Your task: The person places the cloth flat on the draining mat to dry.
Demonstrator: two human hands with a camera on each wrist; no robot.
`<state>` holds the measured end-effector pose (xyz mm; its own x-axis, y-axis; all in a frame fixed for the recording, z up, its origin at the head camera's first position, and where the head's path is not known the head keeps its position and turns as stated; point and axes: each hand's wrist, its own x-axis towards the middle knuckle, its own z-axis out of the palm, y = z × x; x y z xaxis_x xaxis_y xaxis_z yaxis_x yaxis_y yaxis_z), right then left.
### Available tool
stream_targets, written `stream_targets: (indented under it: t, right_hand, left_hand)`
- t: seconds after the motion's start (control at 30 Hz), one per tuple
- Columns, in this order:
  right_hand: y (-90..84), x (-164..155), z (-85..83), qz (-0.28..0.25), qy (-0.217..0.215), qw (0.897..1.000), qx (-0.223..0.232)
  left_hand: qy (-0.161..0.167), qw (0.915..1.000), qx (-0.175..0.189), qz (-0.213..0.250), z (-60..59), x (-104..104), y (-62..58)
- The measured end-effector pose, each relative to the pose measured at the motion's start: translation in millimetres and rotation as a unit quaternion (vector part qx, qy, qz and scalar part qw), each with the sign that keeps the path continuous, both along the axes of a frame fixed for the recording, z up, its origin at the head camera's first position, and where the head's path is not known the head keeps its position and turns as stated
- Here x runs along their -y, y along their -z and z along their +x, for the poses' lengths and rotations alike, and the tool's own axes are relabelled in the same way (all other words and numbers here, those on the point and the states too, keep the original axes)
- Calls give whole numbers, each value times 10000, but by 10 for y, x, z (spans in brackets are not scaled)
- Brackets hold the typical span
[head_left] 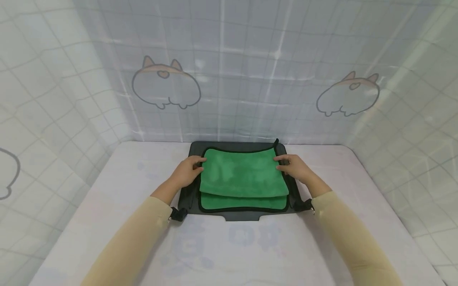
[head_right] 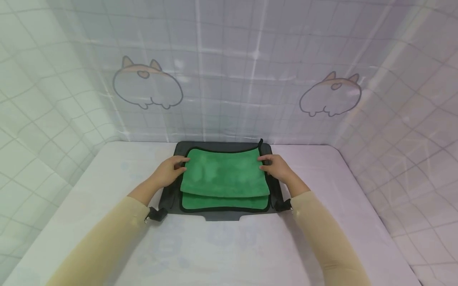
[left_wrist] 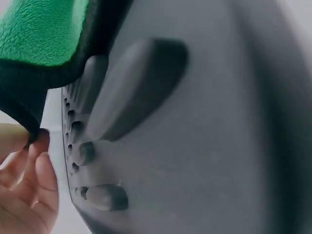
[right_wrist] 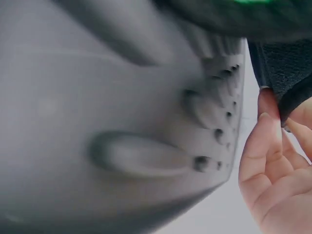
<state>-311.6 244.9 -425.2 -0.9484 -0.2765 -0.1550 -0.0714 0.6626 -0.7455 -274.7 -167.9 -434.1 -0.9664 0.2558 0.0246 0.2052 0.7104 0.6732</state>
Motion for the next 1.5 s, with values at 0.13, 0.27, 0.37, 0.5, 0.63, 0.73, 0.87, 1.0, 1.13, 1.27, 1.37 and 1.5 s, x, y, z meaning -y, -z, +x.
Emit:
stream_targets:
  t: [0.13, 0.27, 0.37, 0.5, 0.63, 0.73, 0.87, 1.0, 1.13, 1.27, 1.37, 1.5]
  right_hand:
    - [-93, 23, -49, -118, 252, 9996, -96]
    - [-153, 69, -109, -277, 398, 9987, -155]
    - [-151, 96, -158, -265, 417, 9985, -226]
    - [-126, 106, -202, -159, 449, 9982, -364]
    - [-110, 117, -235, -46, 469, 9978, -457]
    - [-90, 137, -261, 99, 422, 9985, -345]
    - [-58, 167, -282, 457, 74, 9989, 8]
    - [-50, 193, -280, 701, -211, 9971, 200]
    - [-43, 190, -278, 849, -224, 9959, 200]
    - [-23, 169, -280, 964, -156, 9949, 242]
    - [0, 161, -286, 922, -103, 9954, 238]
    - [29, 165, -299, 850, -54, 9962, 157]
  left_hand:
    - [-27, 9991, -426, -32, -48, -19, -38]
    - [-79, 9982, -574, -174, -110, -57, -92]
    - [-43, 9982, -431, -414, -160, -91, -136]
    - [82, 9969, -204, -753, -231, -143, -196]
    - [148, 9951, -68, -976, -296, -192, -214]
    - [121, 9936, 90, -1124, -322, -230, -187]
    - [99, 9901, 352, -1353, -326, -289, -126]
    - [34, 9893, 510, -1365, -318, -330, -82]
    - [-115, 9907, 629, -1201, -306, -336, -74]
    - [-155, 9912, 652, -1141, -295, -336, -88]
    - [-159, 9910, 675, -1146, -301, -350, -84]
    - [-235, 9911, 734, -1087, -308, -369, -74]
